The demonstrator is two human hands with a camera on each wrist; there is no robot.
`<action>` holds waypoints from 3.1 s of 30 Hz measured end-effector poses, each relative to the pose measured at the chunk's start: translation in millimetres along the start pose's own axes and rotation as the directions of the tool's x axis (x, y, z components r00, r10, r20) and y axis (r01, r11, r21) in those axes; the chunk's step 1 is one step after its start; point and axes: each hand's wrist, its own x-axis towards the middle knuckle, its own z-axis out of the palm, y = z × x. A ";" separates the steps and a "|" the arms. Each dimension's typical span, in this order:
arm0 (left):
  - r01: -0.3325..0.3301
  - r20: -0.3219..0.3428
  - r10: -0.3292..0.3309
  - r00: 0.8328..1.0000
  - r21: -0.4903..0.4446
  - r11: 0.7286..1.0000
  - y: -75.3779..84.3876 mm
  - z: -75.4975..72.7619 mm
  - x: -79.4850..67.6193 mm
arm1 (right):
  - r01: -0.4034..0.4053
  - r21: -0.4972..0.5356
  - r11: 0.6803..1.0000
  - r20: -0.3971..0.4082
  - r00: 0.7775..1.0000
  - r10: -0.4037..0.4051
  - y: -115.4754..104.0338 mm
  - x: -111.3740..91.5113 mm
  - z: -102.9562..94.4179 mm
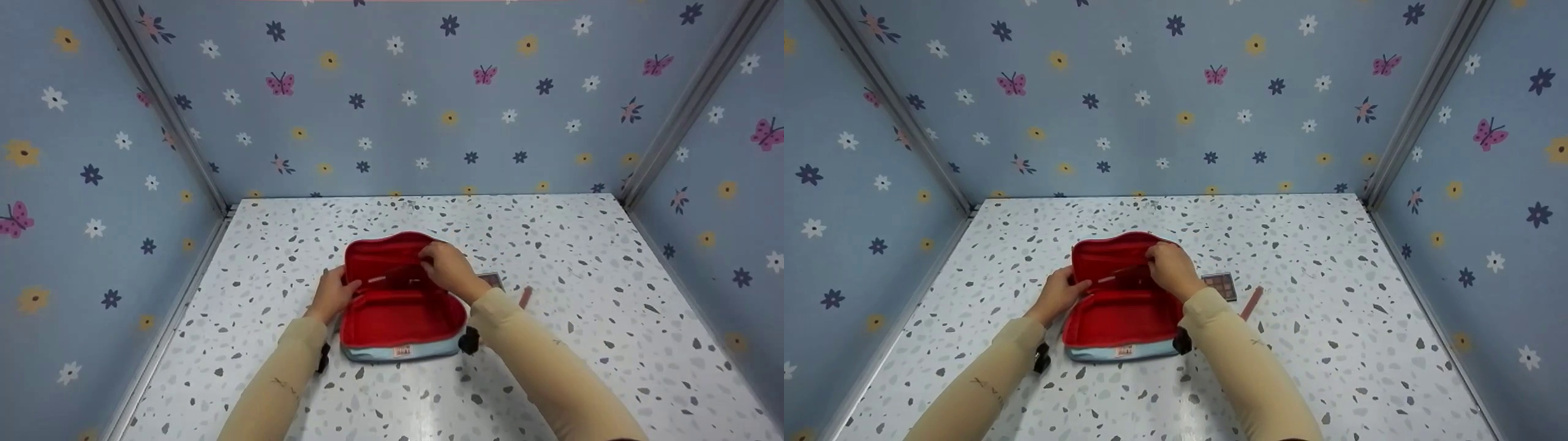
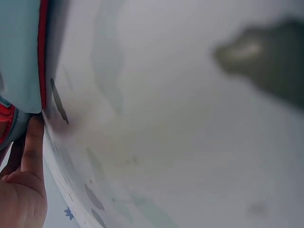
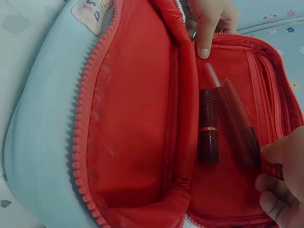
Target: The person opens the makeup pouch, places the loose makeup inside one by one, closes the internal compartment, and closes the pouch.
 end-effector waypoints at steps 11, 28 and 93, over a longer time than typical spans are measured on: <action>0.014 -0.016 -0.014 1.000 -0.004 1.000 -0.4 1.7 0.5 | -0.027 0.091 0.996 -0.037 0.999 0.030 1.8 -7.9 -15.0; 0.029 -0.009 -0.029 1.000 0.007 1.000 -1.9 2.3 2.8 | -0.016 0.129 0.992 -0.120 0.992 0.032 35.9 -46.1 -46.5; 0.010 -0.029 -0.009 1.000 0.038 0.999 -3.9 3.0 4.5 | -0.369 0.121 0.921 0.041 0.929 0.367 124.7 -147.6 -60.8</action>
